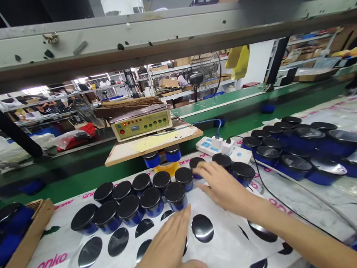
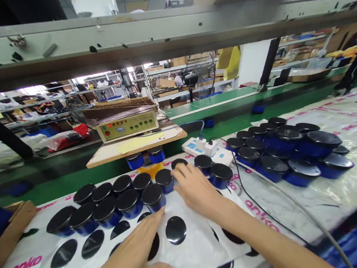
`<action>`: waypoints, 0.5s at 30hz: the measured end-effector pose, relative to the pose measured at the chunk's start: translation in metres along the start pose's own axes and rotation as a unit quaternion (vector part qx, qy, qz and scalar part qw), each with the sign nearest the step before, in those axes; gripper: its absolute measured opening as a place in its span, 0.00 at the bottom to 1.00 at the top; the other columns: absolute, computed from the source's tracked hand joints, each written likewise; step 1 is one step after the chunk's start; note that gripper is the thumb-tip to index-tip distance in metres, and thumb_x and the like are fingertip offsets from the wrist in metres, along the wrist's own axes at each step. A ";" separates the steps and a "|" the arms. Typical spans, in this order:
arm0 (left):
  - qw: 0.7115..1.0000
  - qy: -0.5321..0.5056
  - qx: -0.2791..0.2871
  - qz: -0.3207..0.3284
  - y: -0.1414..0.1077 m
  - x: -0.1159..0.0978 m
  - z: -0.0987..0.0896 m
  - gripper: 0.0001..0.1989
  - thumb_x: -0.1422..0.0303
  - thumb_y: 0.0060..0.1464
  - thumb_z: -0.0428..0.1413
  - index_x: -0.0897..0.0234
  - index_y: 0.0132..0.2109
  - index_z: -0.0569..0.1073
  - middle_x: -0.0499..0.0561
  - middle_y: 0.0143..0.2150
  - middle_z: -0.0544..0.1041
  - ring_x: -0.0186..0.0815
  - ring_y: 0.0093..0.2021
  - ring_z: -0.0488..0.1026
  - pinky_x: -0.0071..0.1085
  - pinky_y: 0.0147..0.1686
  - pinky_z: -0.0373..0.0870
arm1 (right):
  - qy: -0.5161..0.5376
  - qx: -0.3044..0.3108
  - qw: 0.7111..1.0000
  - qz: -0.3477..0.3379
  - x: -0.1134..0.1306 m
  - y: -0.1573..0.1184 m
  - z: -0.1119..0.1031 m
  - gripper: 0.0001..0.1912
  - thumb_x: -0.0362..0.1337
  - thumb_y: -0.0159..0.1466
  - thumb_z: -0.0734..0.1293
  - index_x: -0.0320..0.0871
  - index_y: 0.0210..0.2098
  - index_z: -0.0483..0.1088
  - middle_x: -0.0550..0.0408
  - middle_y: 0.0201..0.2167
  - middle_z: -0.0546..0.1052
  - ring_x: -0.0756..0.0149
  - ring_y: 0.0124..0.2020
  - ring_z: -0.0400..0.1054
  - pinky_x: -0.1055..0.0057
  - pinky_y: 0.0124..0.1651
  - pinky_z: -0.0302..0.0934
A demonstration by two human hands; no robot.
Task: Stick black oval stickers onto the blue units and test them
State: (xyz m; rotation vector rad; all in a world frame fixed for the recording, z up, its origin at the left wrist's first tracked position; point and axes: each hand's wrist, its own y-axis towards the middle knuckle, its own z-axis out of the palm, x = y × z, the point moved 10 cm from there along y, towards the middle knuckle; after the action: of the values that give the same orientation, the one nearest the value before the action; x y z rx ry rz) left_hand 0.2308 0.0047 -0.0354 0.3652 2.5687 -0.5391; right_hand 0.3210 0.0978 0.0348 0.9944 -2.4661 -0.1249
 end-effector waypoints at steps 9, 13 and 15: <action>0.989 -0.015 -0.140 0.051 -0.004 0.034 0.022 0.71 0.59 0.36 0.69 0.48 0.62 0.15 0.59 0.67 0.55 0.51 0.63 0.58 0.52 0.55 0.65 | 0.012 0.197 0.949 -0.248 0.080 -0.038 0.039 0.18 0.24 0.47 0.69 0.44 0.36 0.67 0.55 0.36 0.72 0.61 0.35 0.62 0.66 0.37 0.58; 0.994 -0.016 -0.112 0.004 -0.005 0.037 0.020 0.63 0.57 0.37 0.67 0.60 0.68 0.32 0.63 0.68 0.50 0.51 0.66 0.52 0.50 0.60 0.56 | -0.018 0.184 0.937 -0.297 0.091 -0.039 0.034 0.14 0.24 0.49 0.70 0.44 0.33 0.66 0.57 0.32 0.71 0.64 0.34 0.62 0.69 0.34 0.57; 0.994 -0.020 -0.105 -0.004 -0.007 0.035 0.020 0.60 0.57 0.38 0.67 0.63 0.68 0.38 0.62 0.68 0.50 0.50 0.66 0.51 0.49 0.61 0.55 | -0.061 0.159 0.936 -0.307 0.088 -0.047 0.027 0.11 0.25 0.52 0.69 0.43 0.31 0.66 0.56 0.31 0.71 0.63 0.34 0.62 0.69 0.34 0.56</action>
State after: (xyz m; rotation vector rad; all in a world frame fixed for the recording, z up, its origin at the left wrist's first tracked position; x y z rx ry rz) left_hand 0.2070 -0.0047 -0.0668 0.2692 2.5574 -0.2730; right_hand 0.2837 0.0017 0.0336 1.9280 -2.2311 0.0159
